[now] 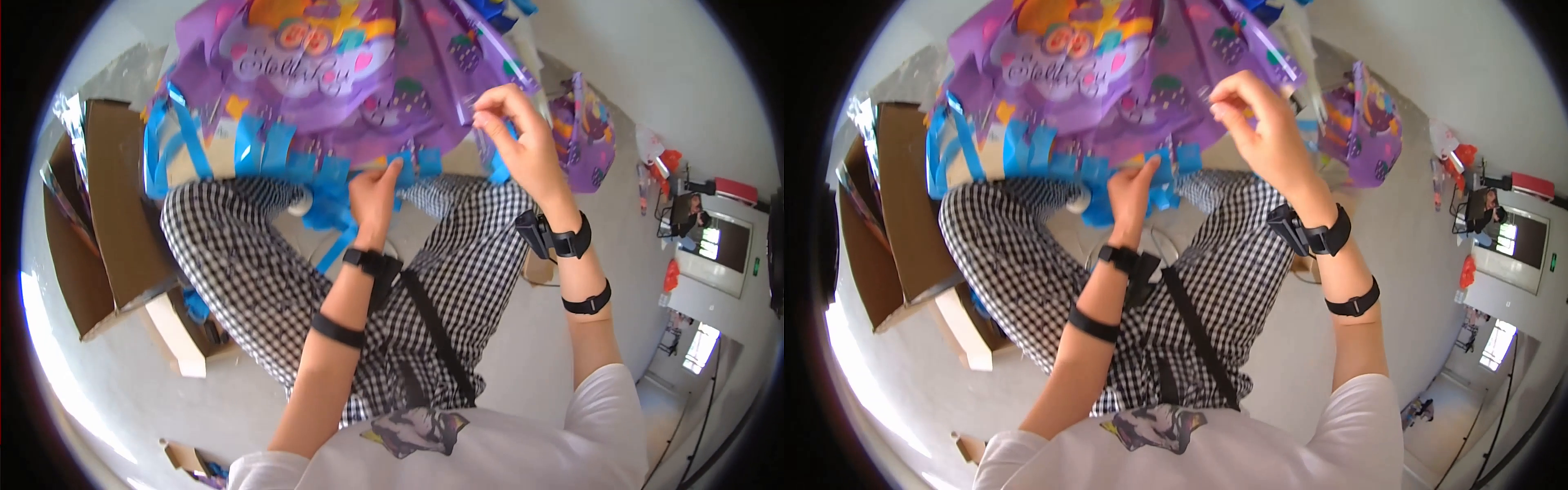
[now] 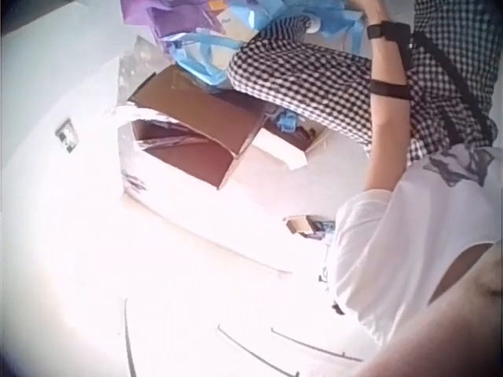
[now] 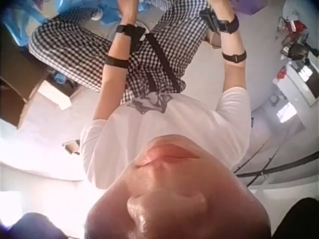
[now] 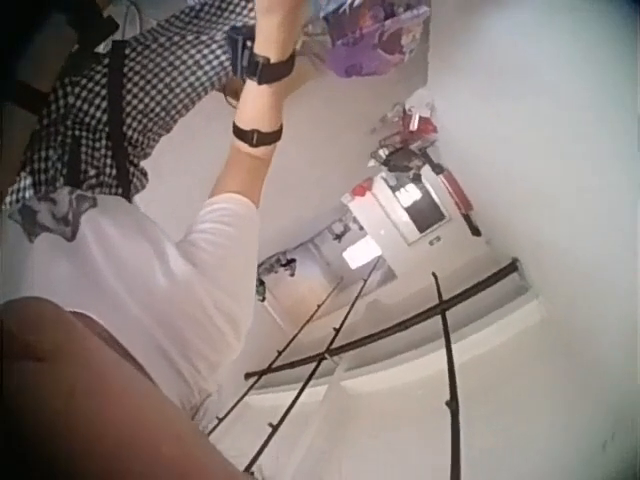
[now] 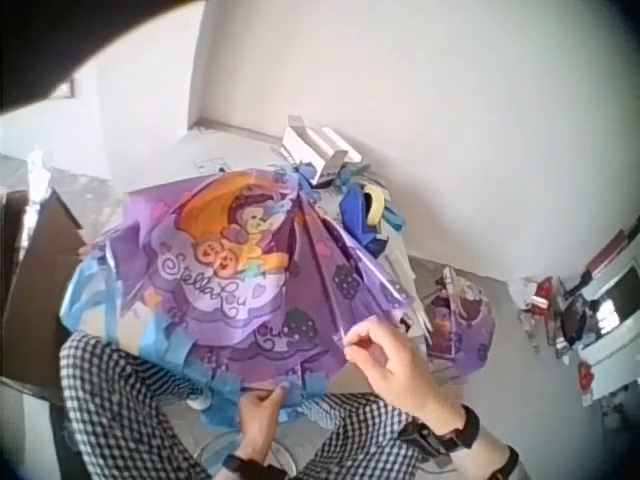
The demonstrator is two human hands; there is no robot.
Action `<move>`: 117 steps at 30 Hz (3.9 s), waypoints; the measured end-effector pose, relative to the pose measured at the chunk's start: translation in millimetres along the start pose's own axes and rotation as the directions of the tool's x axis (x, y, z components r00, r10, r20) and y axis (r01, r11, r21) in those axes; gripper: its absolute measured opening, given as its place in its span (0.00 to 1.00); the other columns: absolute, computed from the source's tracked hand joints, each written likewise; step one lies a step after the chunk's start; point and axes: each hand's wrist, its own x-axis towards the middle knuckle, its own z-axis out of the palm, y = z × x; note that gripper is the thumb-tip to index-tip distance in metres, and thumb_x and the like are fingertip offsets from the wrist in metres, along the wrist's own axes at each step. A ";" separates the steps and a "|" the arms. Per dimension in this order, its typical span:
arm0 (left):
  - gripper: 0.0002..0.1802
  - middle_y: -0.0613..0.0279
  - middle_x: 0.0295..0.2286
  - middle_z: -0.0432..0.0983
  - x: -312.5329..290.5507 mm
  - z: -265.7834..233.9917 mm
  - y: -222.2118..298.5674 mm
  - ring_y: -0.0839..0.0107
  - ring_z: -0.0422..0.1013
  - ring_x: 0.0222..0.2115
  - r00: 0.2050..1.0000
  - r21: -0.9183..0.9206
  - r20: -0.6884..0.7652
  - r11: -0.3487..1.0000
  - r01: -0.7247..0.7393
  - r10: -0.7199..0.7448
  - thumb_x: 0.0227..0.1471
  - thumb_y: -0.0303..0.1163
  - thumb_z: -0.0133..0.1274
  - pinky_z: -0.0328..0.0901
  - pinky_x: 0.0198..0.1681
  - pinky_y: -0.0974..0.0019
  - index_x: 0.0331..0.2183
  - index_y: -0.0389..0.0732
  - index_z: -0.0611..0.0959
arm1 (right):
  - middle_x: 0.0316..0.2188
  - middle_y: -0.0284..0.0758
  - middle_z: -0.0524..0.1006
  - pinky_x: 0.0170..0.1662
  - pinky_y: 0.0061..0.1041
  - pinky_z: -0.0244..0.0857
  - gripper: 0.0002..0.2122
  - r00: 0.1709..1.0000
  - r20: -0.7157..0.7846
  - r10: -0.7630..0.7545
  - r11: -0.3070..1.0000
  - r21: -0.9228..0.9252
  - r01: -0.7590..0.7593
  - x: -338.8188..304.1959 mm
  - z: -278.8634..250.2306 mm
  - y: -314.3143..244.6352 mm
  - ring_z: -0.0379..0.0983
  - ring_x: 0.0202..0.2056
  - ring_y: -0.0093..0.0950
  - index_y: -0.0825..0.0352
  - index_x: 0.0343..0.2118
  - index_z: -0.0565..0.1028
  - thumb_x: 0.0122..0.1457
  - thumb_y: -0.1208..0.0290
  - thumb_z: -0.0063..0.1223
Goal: The person attaches blue ribbons to the edges of purple plastic sheets using tape from a dispenser. They then fold the plastic sheets and set them aside on the table.
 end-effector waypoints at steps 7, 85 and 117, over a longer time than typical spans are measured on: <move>0.29 0.60 0.12 0.69 -0.9 -1.7 7.9 0.66 0.64 0.14 0.995 0.083 0.023 0.992 0.099 -0.101 0.47 0.54 0.59 0.56 0.21 0.59 0.16 0.35 0.80 | 0.27 0.40 0.71 0.32 0.35 0.66 0.06 0.939 0.344 0.004 0.965 -0.249 0.087 -38.2 51.0 -9.3 0.73 0.30 0.40 0.69 0.36 0.68 0.56 0.81 0.50; 0.33 0.61 0.17 0.76 5.0 -9.8 5.2 0.66 0.73 0.21 0.973 -0.047 0.155 0.982 0.181 -0.172 0.45 0.62 0.55 0.62 0.26 0.61 0.24 0.36 0.86 | 0.23 0.44 0.74 0.27 0.36 0.69 0.11 0.631 0.768 0.105 0.671 -0.524 0.525 49.3 113.5 41.3 0.74 0.23 0.40 0.69 0.42 0.61 0.56 0.79 0.45; 0.33 0.46 0.60 0.57 -0.5 -50.1 18.4 0.54 0.53 0.62 0.706 0.748 0.380 0.251 -0.615 0.598 0.52 0.33 0.54 0.60 0.56 0.55 0.58 0.39 0.66 | 0.20 0.44 0.73 0.28 0.38 0.67 0.10 0.728 0.683 0.068 0.779 -0.492 0.389 40.3 110.5 39.4 0.74 0.25 0.43 0.72 0.41 0.62 0.57 0.76 0.44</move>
